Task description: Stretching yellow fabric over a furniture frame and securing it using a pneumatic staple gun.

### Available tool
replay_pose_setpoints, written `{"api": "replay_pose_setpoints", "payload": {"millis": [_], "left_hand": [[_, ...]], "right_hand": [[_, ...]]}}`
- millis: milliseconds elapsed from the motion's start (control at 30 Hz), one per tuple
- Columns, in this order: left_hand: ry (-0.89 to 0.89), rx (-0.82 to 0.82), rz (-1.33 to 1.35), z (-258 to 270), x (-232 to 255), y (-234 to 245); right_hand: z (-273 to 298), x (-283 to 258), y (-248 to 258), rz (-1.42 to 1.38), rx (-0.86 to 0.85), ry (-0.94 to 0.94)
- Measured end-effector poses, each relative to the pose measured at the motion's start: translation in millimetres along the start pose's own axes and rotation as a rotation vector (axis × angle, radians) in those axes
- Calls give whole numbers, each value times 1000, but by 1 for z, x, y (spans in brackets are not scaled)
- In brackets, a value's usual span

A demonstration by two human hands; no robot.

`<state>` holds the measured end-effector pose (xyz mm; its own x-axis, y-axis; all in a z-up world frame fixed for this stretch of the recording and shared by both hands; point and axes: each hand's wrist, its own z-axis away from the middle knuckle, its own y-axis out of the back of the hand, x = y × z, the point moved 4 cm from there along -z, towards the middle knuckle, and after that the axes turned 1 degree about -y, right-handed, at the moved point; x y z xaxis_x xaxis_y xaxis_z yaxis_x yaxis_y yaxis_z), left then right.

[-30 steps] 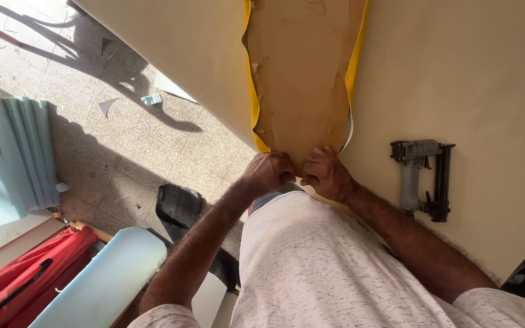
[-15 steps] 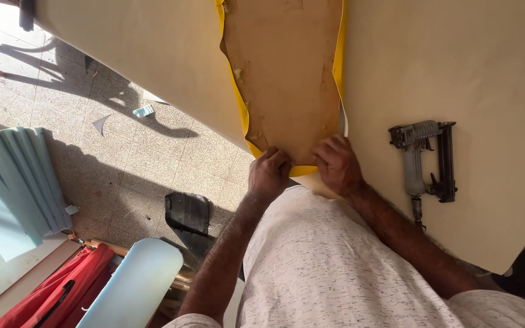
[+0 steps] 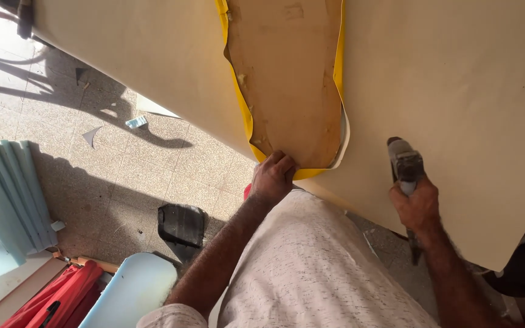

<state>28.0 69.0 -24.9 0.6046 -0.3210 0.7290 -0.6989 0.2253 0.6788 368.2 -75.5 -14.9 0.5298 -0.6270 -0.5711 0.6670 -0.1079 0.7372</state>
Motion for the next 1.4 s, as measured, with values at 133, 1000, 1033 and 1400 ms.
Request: {"api": "replay_pose_setpoints", "payload": {"millis": [133, 1000, 1033, 1400], "left_hand": [[-78, 24, -32, 2, -12, -12], [112, -7, -68, 16, 8, -18], [126, 3, -71, 14, 18, -16], [217, 35, -35, -11, 66, -61]], "right_hand": [[57, -82, -39, -100, -186, -25], [-35, -65, -16, 535, -13, 966], [-44, -83, -24, 534, -24, 979], [-122, -148, -109, 93, -795, 1590]]}}
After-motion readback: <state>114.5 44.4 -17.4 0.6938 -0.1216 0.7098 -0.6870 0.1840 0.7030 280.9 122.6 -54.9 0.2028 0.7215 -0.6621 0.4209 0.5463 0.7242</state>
